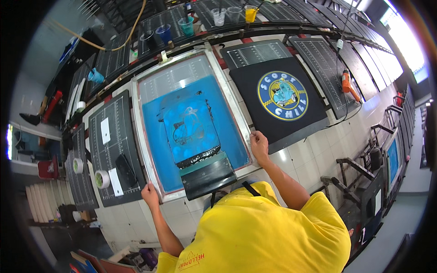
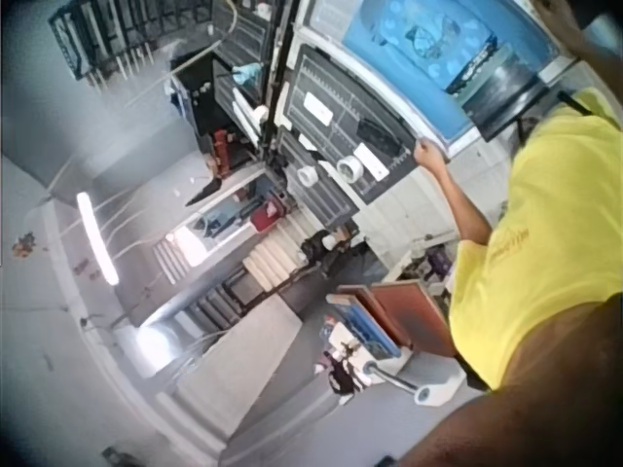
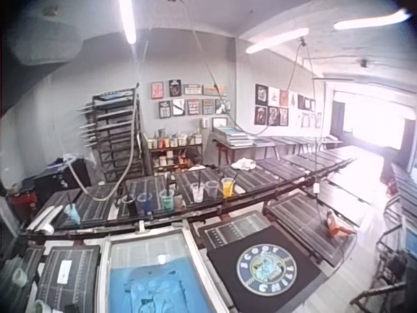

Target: The person cleans a squeegee with a cloth, applies blue ink to a screen, performs screen printing on a black t-shirt, and then dries the print with a heat gun.

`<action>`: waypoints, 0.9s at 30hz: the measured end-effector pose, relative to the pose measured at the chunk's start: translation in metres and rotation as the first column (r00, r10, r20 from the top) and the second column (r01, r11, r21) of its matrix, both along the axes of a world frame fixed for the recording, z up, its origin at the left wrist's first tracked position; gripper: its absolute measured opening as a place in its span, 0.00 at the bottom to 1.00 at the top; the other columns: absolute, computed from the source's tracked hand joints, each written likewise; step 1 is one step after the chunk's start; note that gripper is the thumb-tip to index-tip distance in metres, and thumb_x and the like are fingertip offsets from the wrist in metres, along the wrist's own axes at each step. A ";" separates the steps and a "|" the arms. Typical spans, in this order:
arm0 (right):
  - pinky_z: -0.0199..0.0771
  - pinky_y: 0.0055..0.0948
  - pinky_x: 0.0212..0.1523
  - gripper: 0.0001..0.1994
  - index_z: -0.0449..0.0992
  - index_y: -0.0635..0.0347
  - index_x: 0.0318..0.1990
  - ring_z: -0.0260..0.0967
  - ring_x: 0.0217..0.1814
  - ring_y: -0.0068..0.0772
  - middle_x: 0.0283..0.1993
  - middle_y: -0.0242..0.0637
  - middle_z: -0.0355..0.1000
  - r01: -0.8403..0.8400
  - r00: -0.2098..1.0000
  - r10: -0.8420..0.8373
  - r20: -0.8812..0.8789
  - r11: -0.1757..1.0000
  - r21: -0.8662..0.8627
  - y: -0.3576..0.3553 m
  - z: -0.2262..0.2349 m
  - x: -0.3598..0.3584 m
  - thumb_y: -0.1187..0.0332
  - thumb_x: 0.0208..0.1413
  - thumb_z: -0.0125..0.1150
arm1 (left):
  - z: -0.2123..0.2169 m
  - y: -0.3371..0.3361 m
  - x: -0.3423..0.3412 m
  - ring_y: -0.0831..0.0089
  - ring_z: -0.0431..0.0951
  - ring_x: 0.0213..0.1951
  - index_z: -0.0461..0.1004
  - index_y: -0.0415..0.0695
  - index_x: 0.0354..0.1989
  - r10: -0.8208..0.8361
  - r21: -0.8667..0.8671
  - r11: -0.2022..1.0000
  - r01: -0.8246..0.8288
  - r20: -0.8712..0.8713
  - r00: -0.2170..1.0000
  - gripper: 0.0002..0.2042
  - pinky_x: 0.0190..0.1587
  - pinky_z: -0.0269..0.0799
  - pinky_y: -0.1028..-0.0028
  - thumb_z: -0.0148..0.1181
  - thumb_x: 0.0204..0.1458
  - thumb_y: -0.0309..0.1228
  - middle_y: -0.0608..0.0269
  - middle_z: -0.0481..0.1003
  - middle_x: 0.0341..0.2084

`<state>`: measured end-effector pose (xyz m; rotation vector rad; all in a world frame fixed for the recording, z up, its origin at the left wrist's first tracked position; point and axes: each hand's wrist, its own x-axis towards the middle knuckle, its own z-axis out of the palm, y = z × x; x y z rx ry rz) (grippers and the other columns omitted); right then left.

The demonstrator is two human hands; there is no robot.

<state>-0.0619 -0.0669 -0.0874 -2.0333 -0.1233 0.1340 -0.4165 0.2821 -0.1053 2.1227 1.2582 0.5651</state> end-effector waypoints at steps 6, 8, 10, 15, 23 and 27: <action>0.67 0.29 0.33 0.10 0.77 0.67 0.41 0.65 0.29 0.27 0.28 0.37 0.70 -0.063 0.997 0.063 0.036 0.998 0.002 -0.005 -0.013 0.010 0.68 0.59 0.57 | 0.012 -0.004 0.009 0.49 0.69 0.23 0.73 0.31 0.29 0.006 0.067 0.998 0.000 -0.083 0.997 0.20 0.31 0.65 0.59 0.51 0.61 0.40 0.41 0.70 0.19; 0.70 0.39 0.46 0.13 0.76 0.67 0.47 0.71 0.43 0.46 0.41 0.48 0.74 -0.125 0.912 0.226 0.342 0.948 -0.294 -0.009 0.006 0.001 0.69 0.58 0.57 | 0.022 -0.018 0.006 0.51 0.73 0.25 0.75 0.32 0.31 0.073 0.122 0.990 -0.070 -0.021 0.997 0.19 0.32 0.67 0.60 0.51 0.62 0.40 0.45 0.75 0.21; 0.67 0.40 0.54 0.17 0.73 0.66 0.52 0.66 0.55 0.51 0.53 0.47 0.70 -0.206 0.838 0.368 0.403 0.897 -0.391 -0.001 0.062 -0.028 0.69 0.57 0.58 | 0.059 -0.052 0.005 0.58 0.71 0.21 0.74 0.35 0.28 0.122 0.131 0.981 -0.144 0.163 0.979 0.16 0.29 0.65 0.64 0.52 0.61 0.36 0.52 0.72 0.17; 0.65 0.41 0.61 0.24 0.70 0.57 0.58 0.61 0.64 0.47 0.62 0.40 0.66 -0.705 0.291 0.922 0.257 0.388 -0.593 0.011 0.106 -0.095 0.69 0.51 0.62 | 0.045 -0.115 -0.043 0.77 0.63 0.17 0.68 0.37 0.20 0.115 -0.199 0.979 -0.038 0.391 0.913 0.17 0.21 0.57 0.72 0.50 0.62 0.31 0.66 0.63 0.11; 0.71 0.38 0.51 0.26 0.72 0.60 0.50 0.69 0.52 0.42 0.49 0.40 0.72 -0.620 0.175 0.959 0.222 0.283 -0.732 0.043 0.120 -0.093 0.72 0.38 0.66 | 0.028 -0.188 -0.004 0.84 0.64 0.17 0.73 0.41 0.32 -0.028 -0.820 0.402 0.407 0.433 0.901 0.16 0.20 0.59 0.81 0.44 0.66 0.38 0.68 0.71 0.19; 0.71 0.39 0.41 0.17 0.72 0.57 0.35 0.68 0.42 0.41 0.36 0.35 0.70 -0.581 0.258 0.910 0.324 0.414 -0.701 0.058 0.100 -0.083 0.73 0.33 0.69 | 0.051 -0.189 0.039 0.81 0.65 0.18 0.71 0.39 0.44 -0.048 -0.888 0.131 0.442 0.439 0.897 0.17 0.21 0.59 0.82 0.40 0.68 0.40 0.65 0.74 0.23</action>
